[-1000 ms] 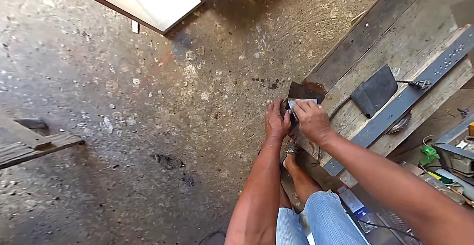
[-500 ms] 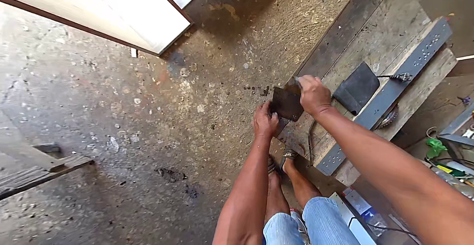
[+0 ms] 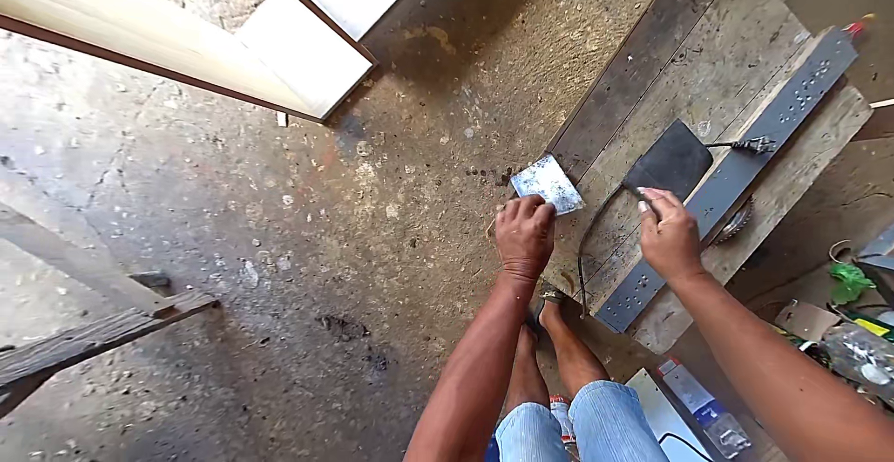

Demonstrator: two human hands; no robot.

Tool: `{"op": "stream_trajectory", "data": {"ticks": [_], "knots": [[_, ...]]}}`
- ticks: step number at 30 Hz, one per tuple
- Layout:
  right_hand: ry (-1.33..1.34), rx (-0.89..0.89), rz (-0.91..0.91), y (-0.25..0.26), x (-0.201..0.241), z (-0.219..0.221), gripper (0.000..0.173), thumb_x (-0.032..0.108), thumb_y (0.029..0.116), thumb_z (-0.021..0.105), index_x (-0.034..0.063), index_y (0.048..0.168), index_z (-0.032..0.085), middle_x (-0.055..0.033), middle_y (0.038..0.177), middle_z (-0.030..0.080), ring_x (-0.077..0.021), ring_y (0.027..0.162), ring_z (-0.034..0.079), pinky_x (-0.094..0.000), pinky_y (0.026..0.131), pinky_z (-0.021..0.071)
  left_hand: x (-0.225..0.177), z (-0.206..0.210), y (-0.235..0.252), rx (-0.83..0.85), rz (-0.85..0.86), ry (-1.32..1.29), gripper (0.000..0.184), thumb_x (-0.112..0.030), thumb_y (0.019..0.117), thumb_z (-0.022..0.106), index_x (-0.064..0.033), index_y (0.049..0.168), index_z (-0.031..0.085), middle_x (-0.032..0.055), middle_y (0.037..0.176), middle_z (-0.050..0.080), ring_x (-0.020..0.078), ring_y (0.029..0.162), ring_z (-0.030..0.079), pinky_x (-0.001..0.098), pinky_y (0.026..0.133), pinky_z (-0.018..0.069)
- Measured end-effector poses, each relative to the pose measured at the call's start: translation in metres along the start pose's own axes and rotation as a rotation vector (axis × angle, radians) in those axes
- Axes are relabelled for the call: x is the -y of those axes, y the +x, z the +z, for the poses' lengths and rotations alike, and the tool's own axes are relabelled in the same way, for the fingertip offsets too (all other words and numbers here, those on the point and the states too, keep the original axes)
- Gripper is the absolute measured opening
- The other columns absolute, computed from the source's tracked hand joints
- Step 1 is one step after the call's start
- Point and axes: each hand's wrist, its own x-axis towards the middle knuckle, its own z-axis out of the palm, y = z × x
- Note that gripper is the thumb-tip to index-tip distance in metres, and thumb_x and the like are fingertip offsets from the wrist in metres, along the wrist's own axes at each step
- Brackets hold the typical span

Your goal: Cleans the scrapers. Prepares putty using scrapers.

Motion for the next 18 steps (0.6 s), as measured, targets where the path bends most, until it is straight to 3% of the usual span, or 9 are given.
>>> {"op": "stream_trajectory", "data": {"ticks": [2,5,7,8,11,14,16,18], "knots": [[-0.1,0.038,-0.157,-0.004,0.012,0.017,0.033,0.007,0.1011,0.054,0.0033,0.132,0.067,-0.0157,0.136,0.064,-0.0343,0.125,0.062,-0.0548,0.102,0.0514,0.01,0.015,-0.016,0.158,-0.045,0.003,0.035,-0.038,0.0933,0.071,-0.02,0.124,0.072,0.0042,0.131,0.066,0.027,0.125,0.059,0.0522,0.099,0.0488],[-0.263,0.097,-0.38,-0.012,0.025,0.051,0.039,0.002,0.0907,0.064,0.0072,0.13,0.069,-0.0136,0.136,0.065,-0.0352,0.126,0.061,-0.0549,0.095,0.0542,0.026,0.014,-0.027,0.135,-0.356,-0.05,0.065,-0.05,0.0936,0.067,-0.0103,0.144,0.056,0.0169,0.149,0.052,0.0366,0.135,0.051,0.0611,0.107,0.0432],[-0.339,0.14,-0.438,-0.015,0.029,0.079,0.044,0.001,0.0882,0.065,0.0091,0.131,0.068,-0.0121,0.137,0.065,-0.0342,0.129,0.059,-0.0544,0.103,0.0494,0.038,0.014,-0.012,0.169,-0.564,-0.06,0.088,-0.056,0.0917,0.067,-0.0068,0.157,0.035,0.0223,0.159,0.037,0.0413,0.14,0.044,0.0627,0.11,0.0389],[-0.374,0.154,-0.444,-0.014,0.029,0.092,0.045,0.001,0.0885,0.065,0.0096,0.133,0.067,-0.0113,0.138,0.064,-0.0335,0.13,0.059,-0.054,0.106,0.0473,0.042,0.016,-0.002,0.195,-0.599,-0.066,0.093,-0.056,0.0909,0.068,-0.0068,0.159,0.029,0.0222,0.158,0.038,0.0411,0.138,0.047,0.0627,0.108,0.0408],[-0.438,0.156,-0.412,-0.016,0.027,0.117,0.045,0.002,0.0911,0.062,0.0092,0.136,0.065,-0.0115,0.141,0.063,-0.0328,0.13,0.058,-0.0511,0.106,0.0479,0.054,0.029,0.025,0.33,-0.615,-0.118,0.088,-0.055,0.0929,0.067,-0.0198,0.162,0.025,0.0115,0.145,0.057,0.0358,0.124,0.061,0.0642,0.096,0.0494],[-0.459,0.113,-0.361,-0.015,0.033,0.123,0.041,0.003,0.0935,0.059,0.0099,0.133,0.067,-0.0101,0.138,0.065,-0.031,0.128,0.061,-0.0487,0.104,0.05,0.061,0.033,0.029,0.398,-0.606,-0.191,0.087,-0.054,0.0943,0.065,-0.0281,0.164,0.02,0.0092,0.142,0.059,0.0354,0.123,0.061,0.0666,0.095,0.0486],[-0.453,0.098,-0.315,-0.003,0.042,0.126,0.04,0.003,0.0932,0.059,0.0093,0.132,0.067,-0.0101,0.137,0.065,-0.0321,0.125,0.061,-0.0494,0.097,0.0526,0.064,0.033,0.034,0.41,-0.6,-0.199,0.084,-0.052,0.0952,0.065,-0.0294,0.163,0.021,0.0104,0.144,0.057,0.0363,0.123,0.061,0.0675,0.094,0.0487],[-0.462,0.095,-0.259,0.0,0.047,0.128,0.041,0.002,0.0933,0.058,0.009,0.133,0.067,-0.0096,0.139,0.064,-0.0315,0.128,0.06,-0.0495,0.098,0.0522,0.063,0.033,0.031,0.414,-0.601,-0.19,0.083,-0.052,0.0953,0.064,-0.0289,0.163,0.022,0.0111,0.144,0.057,0.0365,0.123,0.061,0.0673,0.094,0.0487]]}}
